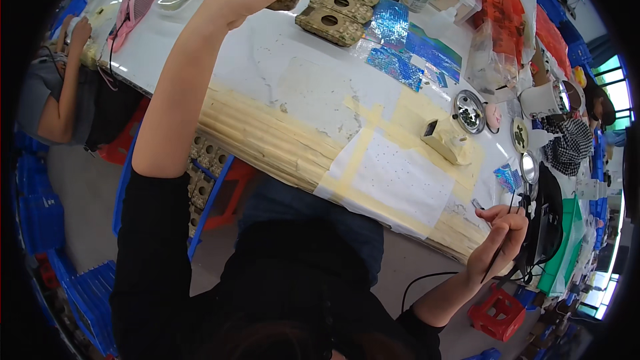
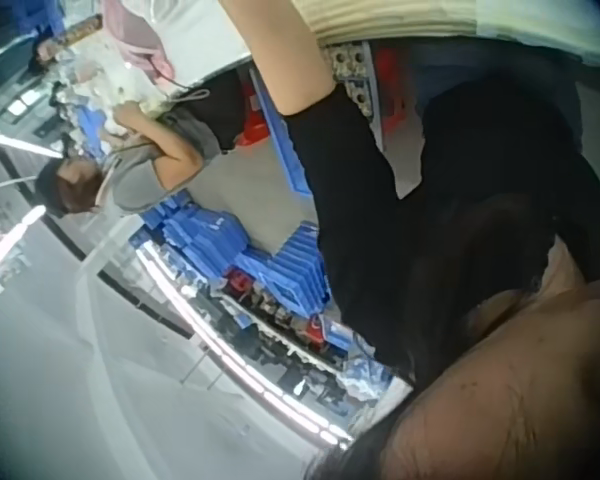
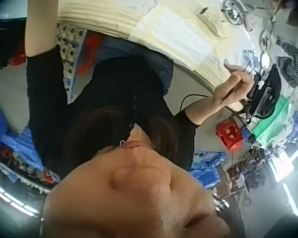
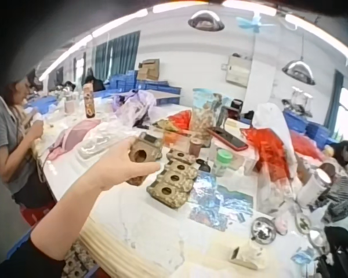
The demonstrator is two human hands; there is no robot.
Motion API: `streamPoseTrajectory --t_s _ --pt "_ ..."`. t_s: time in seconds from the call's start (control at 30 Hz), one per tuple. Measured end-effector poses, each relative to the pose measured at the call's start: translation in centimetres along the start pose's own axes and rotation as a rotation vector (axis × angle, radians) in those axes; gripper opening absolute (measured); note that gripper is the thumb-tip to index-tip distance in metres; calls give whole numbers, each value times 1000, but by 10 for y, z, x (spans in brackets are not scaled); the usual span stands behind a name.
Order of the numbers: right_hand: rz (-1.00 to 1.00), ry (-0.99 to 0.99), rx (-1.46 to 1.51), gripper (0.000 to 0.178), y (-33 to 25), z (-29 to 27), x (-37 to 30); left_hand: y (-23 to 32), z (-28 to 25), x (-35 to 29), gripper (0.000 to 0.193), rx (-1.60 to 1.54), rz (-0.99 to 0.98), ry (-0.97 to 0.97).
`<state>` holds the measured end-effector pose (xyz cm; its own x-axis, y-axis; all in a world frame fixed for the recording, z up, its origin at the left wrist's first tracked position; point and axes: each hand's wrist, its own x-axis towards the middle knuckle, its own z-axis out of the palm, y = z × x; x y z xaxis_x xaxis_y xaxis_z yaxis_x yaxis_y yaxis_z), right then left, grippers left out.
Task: Applying camouflage decals to the hull of a model tank using tweezers.
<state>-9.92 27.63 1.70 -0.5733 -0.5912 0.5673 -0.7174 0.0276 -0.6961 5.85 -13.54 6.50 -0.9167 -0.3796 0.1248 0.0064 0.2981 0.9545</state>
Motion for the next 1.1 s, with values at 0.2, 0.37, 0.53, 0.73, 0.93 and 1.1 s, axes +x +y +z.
streamPoseTrajectory --t_s 0.2,0.37,0.53,0.73,0.93,1.1 --pt "-164 -22 -347 8 -17 26 47 12 99 23 36 -430 53 47" --pt "-292 -58 -575 19 -1 42 67 -7 147 22 40 -958 -273 -33" --pt "-269 -69 -593 23 8 54 68 -16 152 10 47 -1152 -361 -156" --pt "-244 -101 -574 20 12 55 69 -13 151 6 46 -1070 -273 -165" --pt "-302 87 -529 17 -7 46 72 -12 160 1 44 -1040 -304 -169" --pt "-317 179 -115 13 -25 51 69 -5 166 -9 44 -1048 -346 -252"
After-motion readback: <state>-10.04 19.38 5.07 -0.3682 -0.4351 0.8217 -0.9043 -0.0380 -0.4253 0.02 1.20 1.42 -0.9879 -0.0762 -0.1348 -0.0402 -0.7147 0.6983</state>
